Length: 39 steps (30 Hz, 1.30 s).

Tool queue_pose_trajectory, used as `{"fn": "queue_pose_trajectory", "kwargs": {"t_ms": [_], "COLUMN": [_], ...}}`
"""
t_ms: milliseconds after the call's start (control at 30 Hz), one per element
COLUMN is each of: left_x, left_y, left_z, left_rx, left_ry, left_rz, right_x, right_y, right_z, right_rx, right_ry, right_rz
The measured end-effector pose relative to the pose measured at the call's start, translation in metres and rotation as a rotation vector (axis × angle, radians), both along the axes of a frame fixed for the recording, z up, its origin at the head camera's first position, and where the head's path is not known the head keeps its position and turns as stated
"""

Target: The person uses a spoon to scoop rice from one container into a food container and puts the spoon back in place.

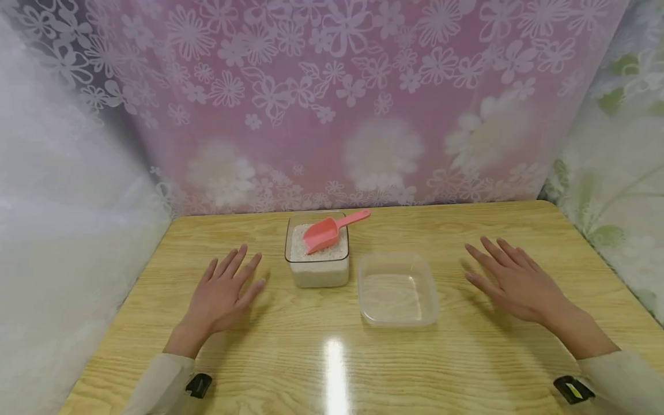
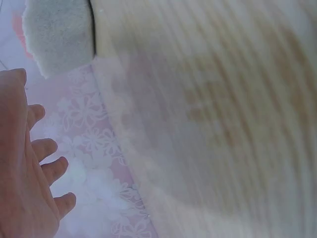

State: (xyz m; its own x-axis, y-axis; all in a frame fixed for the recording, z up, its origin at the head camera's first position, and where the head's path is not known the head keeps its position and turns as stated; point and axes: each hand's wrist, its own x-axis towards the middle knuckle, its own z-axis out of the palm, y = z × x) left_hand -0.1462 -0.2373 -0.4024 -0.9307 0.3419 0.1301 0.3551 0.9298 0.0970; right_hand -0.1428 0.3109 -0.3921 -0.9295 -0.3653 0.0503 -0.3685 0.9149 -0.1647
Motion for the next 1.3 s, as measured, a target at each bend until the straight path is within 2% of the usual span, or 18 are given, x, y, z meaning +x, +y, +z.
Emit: {"fn": "queue_pose_trajectory", "kwargs": {"t_ms": [267,500,833,1067,1300], "left_x": [-0.007,-0.015,-0.025,-0.032,-0.039], "left_y": [0.001,0.004,0.005,0.008,0.015], "left_z": [0.009,0.016,0.027,0.035,0.039], "left_rx": [-0.012,-0.023,-0.038,-0.039,-0.04], "left_ry": [0.01,0.028,0.036,0.04,0.042], "left_rz": [-0.032,-0.052,-0.074,-0.105,-0.124], "right_x": [-0.006,-0.014,-0.032,-0.042,-0.051], "right_y": [-0.004,-0.012,-0.041,-0.058,-0.077], "right_z": [0.007,0.02,0.038,0.045,0.056], "right_rx": [0.018,0.026,0.036,0.077,0.106], "right_ry": [0.013,0.037,0.017,0.049,0.048], "right_rz": [0.013,0.047,0.052,0.103,0.108]}}
